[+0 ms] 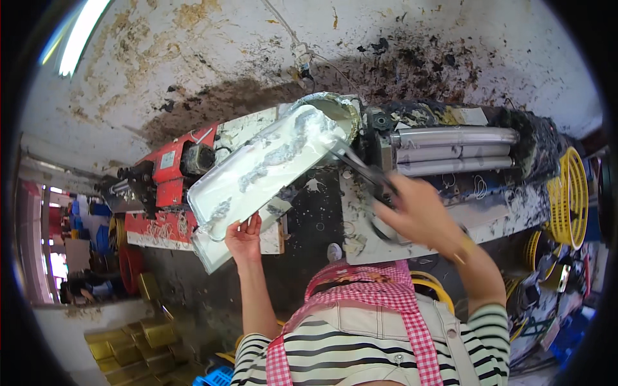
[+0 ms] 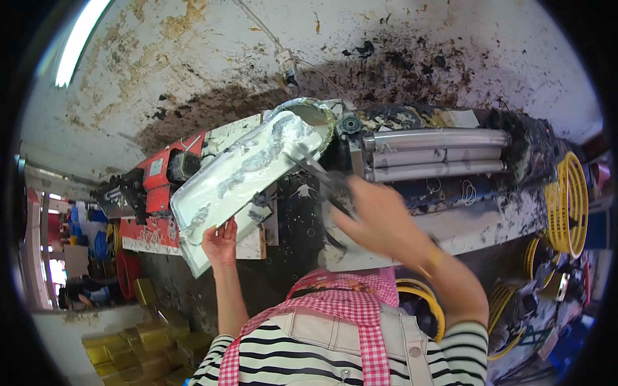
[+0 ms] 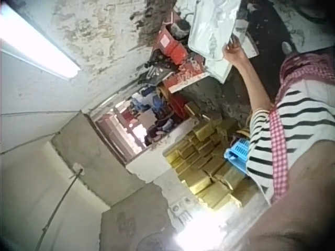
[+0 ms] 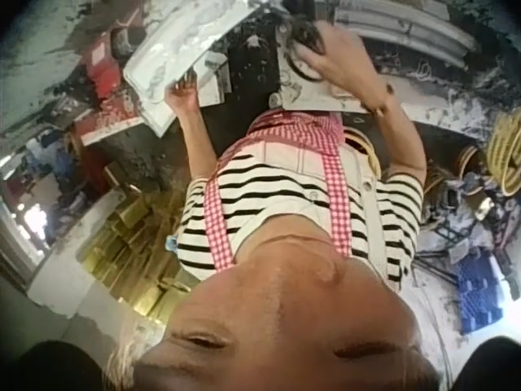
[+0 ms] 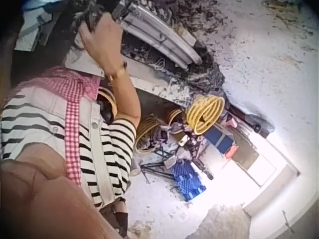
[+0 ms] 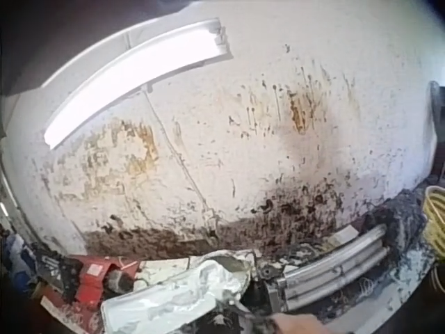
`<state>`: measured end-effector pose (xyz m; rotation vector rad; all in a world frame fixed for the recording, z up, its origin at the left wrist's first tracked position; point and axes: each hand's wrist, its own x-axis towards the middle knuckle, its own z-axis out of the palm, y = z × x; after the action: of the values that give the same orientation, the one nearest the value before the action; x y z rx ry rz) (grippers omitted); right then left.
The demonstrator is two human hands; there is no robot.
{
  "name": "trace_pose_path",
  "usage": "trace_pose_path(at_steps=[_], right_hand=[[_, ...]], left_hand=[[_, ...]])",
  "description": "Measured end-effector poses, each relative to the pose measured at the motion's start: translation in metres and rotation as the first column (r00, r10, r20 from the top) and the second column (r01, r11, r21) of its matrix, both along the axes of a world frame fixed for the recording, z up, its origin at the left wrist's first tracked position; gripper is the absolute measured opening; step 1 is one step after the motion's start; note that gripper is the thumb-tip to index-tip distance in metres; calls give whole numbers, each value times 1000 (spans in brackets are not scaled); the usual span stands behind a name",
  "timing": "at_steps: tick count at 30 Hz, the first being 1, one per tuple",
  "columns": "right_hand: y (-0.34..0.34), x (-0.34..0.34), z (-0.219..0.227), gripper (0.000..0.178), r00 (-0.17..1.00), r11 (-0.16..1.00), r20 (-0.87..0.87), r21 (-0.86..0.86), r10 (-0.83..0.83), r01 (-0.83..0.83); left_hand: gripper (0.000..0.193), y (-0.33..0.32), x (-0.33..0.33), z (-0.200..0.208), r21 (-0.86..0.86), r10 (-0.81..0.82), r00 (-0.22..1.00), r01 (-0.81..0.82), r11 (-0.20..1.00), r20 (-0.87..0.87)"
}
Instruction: Applying glue to shoe upper material pieces using a roller-based glue spreading machine.
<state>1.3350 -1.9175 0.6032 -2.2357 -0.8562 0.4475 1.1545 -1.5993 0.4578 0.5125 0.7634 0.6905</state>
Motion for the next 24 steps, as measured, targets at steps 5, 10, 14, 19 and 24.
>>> trace_pose_path(at_steps=[5, 10, 14, 19, 24], right_hand=[[140, 83, -37, 33, 979, 941, 161, -291, -128, 171], [186, 104, -70, 39, 967, 861, 86, -440, -241, 254], [192, 85, -94, 41, 967, 845, 36, -479, -254, 240], [182, 68, -83, 41, 981, 888, -72, -442, -178, 128], [165, 81, -49, 41, 998, 914, -61, -404, 7, -31]], left_hand=[[43, 7, 11, -4, -28, -68, 997, 69, 997, 47], [39, 9, 9, -1, -48, -81, 995, 84, 995, 52], [34, 21, 7, 3, -52, -72, 997, 73, 996, 24], [30, 38, 17, 21, 9, -105, 994, 106, 994, -38], [31, 57, 23, 28, 31, -147, 986, 149, 988, -83]])
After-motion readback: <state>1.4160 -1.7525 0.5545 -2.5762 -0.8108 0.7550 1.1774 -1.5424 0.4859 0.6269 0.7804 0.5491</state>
